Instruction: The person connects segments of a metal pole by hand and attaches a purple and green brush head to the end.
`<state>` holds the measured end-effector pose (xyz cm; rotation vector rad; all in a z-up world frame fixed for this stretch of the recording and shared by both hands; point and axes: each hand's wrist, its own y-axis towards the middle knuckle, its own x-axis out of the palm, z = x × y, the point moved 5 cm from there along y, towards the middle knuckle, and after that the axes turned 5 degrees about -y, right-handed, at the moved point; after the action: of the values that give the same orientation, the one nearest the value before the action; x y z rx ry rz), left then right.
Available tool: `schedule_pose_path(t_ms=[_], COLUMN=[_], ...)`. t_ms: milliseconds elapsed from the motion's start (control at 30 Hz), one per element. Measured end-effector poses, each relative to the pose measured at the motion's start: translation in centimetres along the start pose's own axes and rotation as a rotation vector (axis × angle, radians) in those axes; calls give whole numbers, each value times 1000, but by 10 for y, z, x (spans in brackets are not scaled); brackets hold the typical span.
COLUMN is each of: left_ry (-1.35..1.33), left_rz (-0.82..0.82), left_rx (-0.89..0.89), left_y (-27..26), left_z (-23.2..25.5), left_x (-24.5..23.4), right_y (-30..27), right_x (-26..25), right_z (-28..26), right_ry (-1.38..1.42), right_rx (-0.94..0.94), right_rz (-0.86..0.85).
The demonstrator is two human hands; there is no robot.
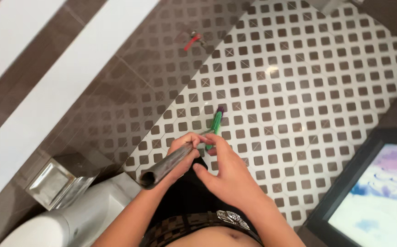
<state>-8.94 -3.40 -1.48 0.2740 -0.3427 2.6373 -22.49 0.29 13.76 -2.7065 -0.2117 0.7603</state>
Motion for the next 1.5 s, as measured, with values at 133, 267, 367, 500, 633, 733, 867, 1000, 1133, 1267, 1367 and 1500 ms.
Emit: schedule_pose_path(t_ms=[133,267,367,500,633,733,867,1000,1133,1267,1367,1500], left_ry=[12,-42,-34,18,-87,-128,-103,-166,-29,-31,-76,64], left_rz=[-51,-192,-271,-342,-490,-571,-637,-706,-797,-980,-1056,-1107], left_rx=[-160,-182,-187,-203,-217,-220,-341,-404,-220,-44,-145,-40], left_y=[-10,-21,-35,-58,-82,-103,-128,-150,-170,-193,-209,-216], left_z=[22,41,42,34,22,13,-2,-3,42,91,102,97], left_x=[42,96,141,191,238,264,288,321,350,381,400,424], right_y=[-34,-72,-104,-137,-179,-203,-227,-253,-284,-317,-346,-373], right_x=[-12,-13,-10,-5,1,4,21,43,57,62,77,101], right_z=[56,109,152,198,228,249,282,315,353,373,384,407], right_ry=[-51,122,331,691,1165,1372,1424,1499,1549,1582,1655,1685], right_rx=[181,303,432,492,701,692,692,630,736,527,718,727], right_rz=[10,80,142,276,415,631,745,969,1103,1229,1339,1481])
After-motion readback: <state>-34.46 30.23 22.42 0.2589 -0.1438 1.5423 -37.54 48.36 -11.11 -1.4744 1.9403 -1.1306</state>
